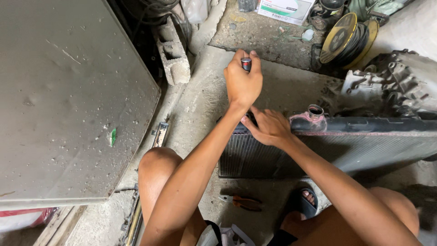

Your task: The person uses a screwdriver to pry and separate a plastic cap from the top of a car radiator. They repeatedly insert the tool into the seam and lever the cap to loosen it.

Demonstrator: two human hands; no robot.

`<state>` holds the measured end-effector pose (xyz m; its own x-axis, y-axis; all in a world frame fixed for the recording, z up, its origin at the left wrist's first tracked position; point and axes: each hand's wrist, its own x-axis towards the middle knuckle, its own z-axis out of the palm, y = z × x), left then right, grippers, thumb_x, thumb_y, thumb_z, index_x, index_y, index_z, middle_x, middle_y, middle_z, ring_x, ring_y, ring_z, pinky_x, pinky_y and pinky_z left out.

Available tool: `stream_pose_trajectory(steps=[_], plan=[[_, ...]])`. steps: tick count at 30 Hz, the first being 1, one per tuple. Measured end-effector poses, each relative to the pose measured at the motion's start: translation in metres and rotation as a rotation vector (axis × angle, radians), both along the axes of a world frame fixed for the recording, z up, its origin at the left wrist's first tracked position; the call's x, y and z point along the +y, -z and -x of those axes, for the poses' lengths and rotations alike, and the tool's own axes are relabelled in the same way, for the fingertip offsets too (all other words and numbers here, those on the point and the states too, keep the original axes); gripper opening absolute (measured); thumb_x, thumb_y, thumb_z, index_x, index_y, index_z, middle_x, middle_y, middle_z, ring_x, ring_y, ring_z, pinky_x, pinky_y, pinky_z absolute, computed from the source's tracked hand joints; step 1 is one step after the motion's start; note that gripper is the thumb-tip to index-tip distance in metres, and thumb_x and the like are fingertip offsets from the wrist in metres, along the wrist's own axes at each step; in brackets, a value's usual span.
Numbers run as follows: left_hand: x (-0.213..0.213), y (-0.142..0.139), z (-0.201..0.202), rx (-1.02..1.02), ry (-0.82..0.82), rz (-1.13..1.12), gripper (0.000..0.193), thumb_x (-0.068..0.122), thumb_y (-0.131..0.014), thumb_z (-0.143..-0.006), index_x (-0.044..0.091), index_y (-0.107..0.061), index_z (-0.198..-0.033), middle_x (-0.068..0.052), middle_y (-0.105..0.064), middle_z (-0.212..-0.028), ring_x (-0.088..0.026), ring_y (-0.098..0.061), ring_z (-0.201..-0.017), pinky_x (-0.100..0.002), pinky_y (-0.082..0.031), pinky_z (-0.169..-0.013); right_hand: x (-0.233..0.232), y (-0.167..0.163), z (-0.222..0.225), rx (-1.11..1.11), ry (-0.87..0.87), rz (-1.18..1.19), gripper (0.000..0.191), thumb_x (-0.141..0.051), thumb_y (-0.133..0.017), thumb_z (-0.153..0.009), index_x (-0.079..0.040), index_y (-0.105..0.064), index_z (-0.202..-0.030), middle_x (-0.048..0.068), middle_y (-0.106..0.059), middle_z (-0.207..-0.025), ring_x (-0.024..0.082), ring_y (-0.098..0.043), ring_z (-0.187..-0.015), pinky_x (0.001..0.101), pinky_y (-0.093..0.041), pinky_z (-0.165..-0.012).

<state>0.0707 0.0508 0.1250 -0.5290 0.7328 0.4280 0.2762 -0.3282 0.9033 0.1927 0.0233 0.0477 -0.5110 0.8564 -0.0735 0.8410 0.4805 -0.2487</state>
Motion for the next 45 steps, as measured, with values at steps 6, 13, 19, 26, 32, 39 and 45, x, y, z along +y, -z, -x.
stream_pose_trajectory(steps=[6,13,19,26,32,39,45], plan=[[-0.001,0.001,-0.005,-0.007,0.001,0.004,0.032,0.021,-0.063,-0.097,0.002,-0.051,-0.073,-0.012,-0.051,-0.053,-0.022,-0.047,-0.046,-0.042,-0.042,-0.050,0.007,0.005,-0.001,-0.017,-0.010,0.015,0.068,-0.058,-0.041,-0.098,-0.003,-0.058,-0.133,0.029,-0.071,-0.088,0.046,-0.069,-0.089,0.0575,-0.051,-0.089],[0.003,-0.001,-0.004,0.006,0.009,0.017,0.032,0.021,-0.062,-0.097,0.002,-0.052,-0.073,-0.012,-0.051,-0.052,-0.025,-0.046,-0.044,-0.042,-0.042,-0.050,0.012,0.011,-0.001,-0.016,-0.002,0.001,0.070,-0.059,-0.040,-0.099,0.001,-0.057,-0.132,0.030,-0.070,-0.086,0.046,-0.068,-0.087,0.0572,-0.051,-0.086],[0.005,-0.002,-0.007,0.002,0.005,0.027,0.032,0.022,-0.062,-0.096,0.002,-0.052,-0.073,-0.012,-0.052,-0.053,-0.025,-0.048,-0.044,-0.042,-0.043,-0.051,0.012,0.009,-0.001,-0.005,-0.010,-0.008,0.069,-0.058,-0.039,-0.100,0.001,-0.059,-0.127,0.028,-0.070,-0.083,0.044,-0.069,-0.085,0.0568,-0.052,-0.086],[0.010,0.001,-0.006,0.004,0.007,0.028,0.031,0.021,-0.063,-0.096,0.002,-0.053,-0.072,-0.013,-0.053,-0.053,-0.026,-0.049,-0.044,-0.043,-0.043,-0.052,0.010,0.004,0.000,-0.002,0.018,0.039,0.067,-0.060,-0.039,-0.099,-0.004,-0.060,-0.129,0.026,-0.071,-0.083,0.045,-0.069,-0.086,0.0565,-0.052,-0.088],[0.011,0.003,-0.005,0.007,0.011,0.049,0.031,0.021,-0.063,-0.095,0.003,-0.053,-0.072,-0.012,-0.053,-0.053,-0.025,-0.049,-0.045,-0.043,-0.044,-0.052,0.006,-0.003,0.001,0.049,0.010,0.003,0.068,-0.063,-0.040,-0.098,-0.006,-0.060,-0.130,0.026,-0.069,-0.082,0.046,-0.068,-0.085,0.0589,-0.051,-0.085],[0.014,0.003,-0.004,0.000,0.005,0.065,0.032,0.022,-0.063,-0.096,0.003,-0.053,-0.071,-0.012,-0.052,-0.053,-0.026,-0.049,-0.045,-0.043,-0.044,-0.052,0.004,-0.007,0.002,0.028,0.042,0.060,0.071,-0.063,-0.038,-0.097,-0.006,-0.057,-0.136,0.027,-0.070,-0.082,0.045,-0.068,-0.086,0.0587,-0.051,-0.086],[0.014,0.002,-0.004,0.011,0.006,0.088,0.031,0.022,-0.063,-0.095,0.003,-0.053,-0.072,-0.013,-0.054,-0.053,-0.028,-0.051,-0.045,-0.044,-0.044,-0.053,0.005,-0.004,0.002,0.010,0.034,0.070,0.072,-0.064,-0.037,-0.098,-0.005,-0.057,-0.135,0.026,-0.070,-0.082,0.044,-0.069,-0.085,0.0577,-0.052,-0.086]])
